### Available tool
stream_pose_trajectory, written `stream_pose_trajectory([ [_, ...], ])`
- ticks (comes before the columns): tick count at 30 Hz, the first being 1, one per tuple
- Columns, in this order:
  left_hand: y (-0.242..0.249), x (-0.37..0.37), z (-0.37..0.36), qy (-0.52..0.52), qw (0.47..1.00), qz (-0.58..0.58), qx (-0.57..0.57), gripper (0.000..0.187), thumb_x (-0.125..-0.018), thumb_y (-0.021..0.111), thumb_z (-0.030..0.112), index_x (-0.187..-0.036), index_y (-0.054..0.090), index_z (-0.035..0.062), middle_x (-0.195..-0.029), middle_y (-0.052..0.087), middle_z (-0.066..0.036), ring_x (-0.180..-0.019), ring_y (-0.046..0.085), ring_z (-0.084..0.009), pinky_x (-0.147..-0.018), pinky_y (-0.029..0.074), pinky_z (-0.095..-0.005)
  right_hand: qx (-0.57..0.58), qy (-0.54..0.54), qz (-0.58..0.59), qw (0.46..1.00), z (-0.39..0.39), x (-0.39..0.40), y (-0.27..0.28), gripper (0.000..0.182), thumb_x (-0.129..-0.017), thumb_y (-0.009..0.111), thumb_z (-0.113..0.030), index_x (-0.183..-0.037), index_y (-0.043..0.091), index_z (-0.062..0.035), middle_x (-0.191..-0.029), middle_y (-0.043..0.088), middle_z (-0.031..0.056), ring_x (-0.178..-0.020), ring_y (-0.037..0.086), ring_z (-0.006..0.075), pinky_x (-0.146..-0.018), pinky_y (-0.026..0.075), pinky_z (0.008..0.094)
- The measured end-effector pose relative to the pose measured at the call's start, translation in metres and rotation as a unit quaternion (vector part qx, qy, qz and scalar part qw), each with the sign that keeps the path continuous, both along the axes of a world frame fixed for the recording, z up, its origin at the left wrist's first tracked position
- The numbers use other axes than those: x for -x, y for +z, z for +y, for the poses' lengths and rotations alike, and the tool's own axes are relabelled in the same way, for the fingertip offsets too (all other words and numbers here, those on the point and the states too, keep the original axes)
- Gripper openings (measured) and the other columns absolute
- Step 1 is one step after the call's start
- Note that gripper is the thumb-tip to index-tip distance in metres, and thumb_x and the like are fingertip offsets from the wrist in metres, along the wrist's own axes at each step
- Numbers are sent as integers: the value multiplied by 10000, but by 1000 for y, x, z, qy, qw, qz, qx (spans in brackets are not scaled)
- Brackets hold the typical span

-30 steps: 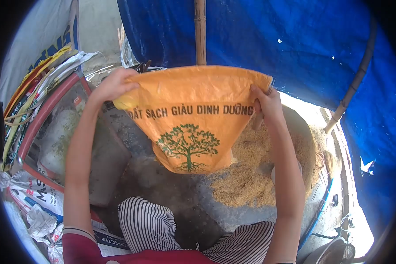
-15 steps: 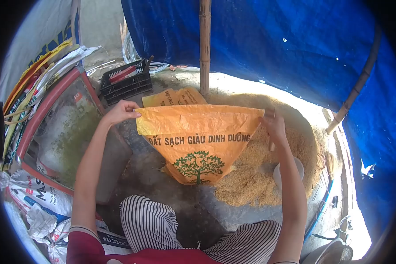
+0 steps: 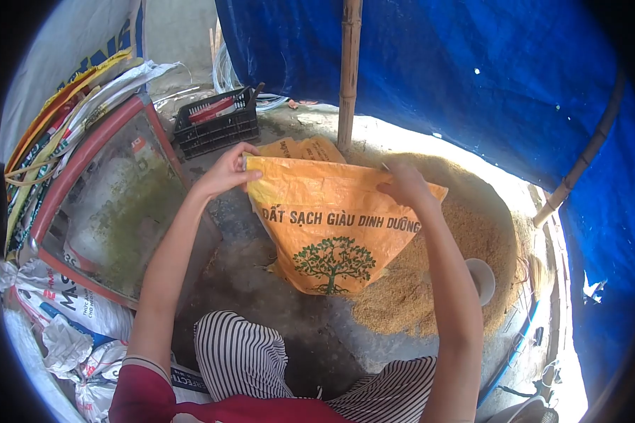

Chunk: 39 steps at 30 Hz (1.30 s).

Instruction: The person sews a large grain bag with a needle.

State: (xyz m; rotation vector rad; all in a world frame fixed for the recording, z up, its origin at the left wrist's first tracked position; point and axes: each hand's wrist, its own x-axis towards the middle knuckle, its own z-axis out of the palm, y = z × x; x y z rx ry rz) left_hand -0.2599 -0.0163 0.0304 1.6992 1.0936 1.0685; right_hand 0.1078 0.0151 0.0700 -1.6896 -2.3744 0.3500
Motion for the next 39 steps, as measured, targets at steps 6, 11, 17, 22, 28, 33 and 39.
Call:
stream_pose_trajectory([
  [6, -20, 9, -12, -2, 992, 73, 103, 275, -860, 648, 216, -1008, 656, -15, -816, 672, -65, -569, 555, -72, -413, 425, -224, 40, -82, 93, 992, -12, -21, -7, 214, -830, 636, -153, -904, 673, 45, -723, 653, 171, -629, 650, 235, -573, 508, 344],
  [11, 19, 7, -11, 47, 996, 76, 28, 240, -877, 623, 175, -997, 654, -31, -834, 678, -96, -650, 632, -110, -495, 520, -243, -45, -85, 103, 990, -28, -24, 32, 198, -844, 634, -86, -917, 620, 98, -734, 661, 148, -494, 614, 173, -455, 496, 296],
  [17, 60, -15, 13, -19, 1000, 22, 2, 275, -877, 625, 180, -1006, 643, -62, -867, 678, -107, -713, 653, -141, -589, 560, -260, -94, -68, 109, 987, -13, -48, 72, 168, -849, 586, -44, -976, 648, 47, -807, 676, 127, -555, 643, 162, -454, 496, 279],
  [22, -32, -36, 53, -57, 997, 43, 36, 261, -877, 624, 167, -1012, 637, -56, -855, 675, -101, -724, 658, -149, -618, 571, -268, 6, -146, 131, 981, 7, -70, 5, 202, -830, 607, -51, -1015, 630, 27, -794, 676, 133, -514, 613, 155, -452, 487, 286],
  [28, -42, -48, 66, -49, 997, -15, 63, 201, -876, 616, 123, -978, 641, -49, -855, 671, -93, -721, 658, -150, -601, 569, -269, -132, -112, 156, 973, 17, -76, -21, 438, -806, 652, -117, -1211, 513, -22, -849, 660, 159, -520, 615, 190, -470, 496, 291],
  [33, -20, -44, 46, -59, 990, 75, 99, 326, -811, 705, 183, -1039, 625, -36, -946, 666, -82, -830, 639, -128, -642, 548, -269, -130, -116, 146, 974, -24, -9, 22, 558, -823, 673, -262, -1288, 444, -56, -1141, 582, 199, -550, 612, 204, -506, 496, 311],
  [39, -41, -38, 43, -107, 988, -47, 101, 371, -778, 726, 111, -1115, 602, 22, -1033, 658, -51, -949, 598, -103, -877, 451, -263, -196, 71, 151, 966, -36, 82, -8, 578, -773, 704, -212, -1259, 457, -20, -1163, 554, 238, -1052, 558, 383, -864, 468, 446],
])
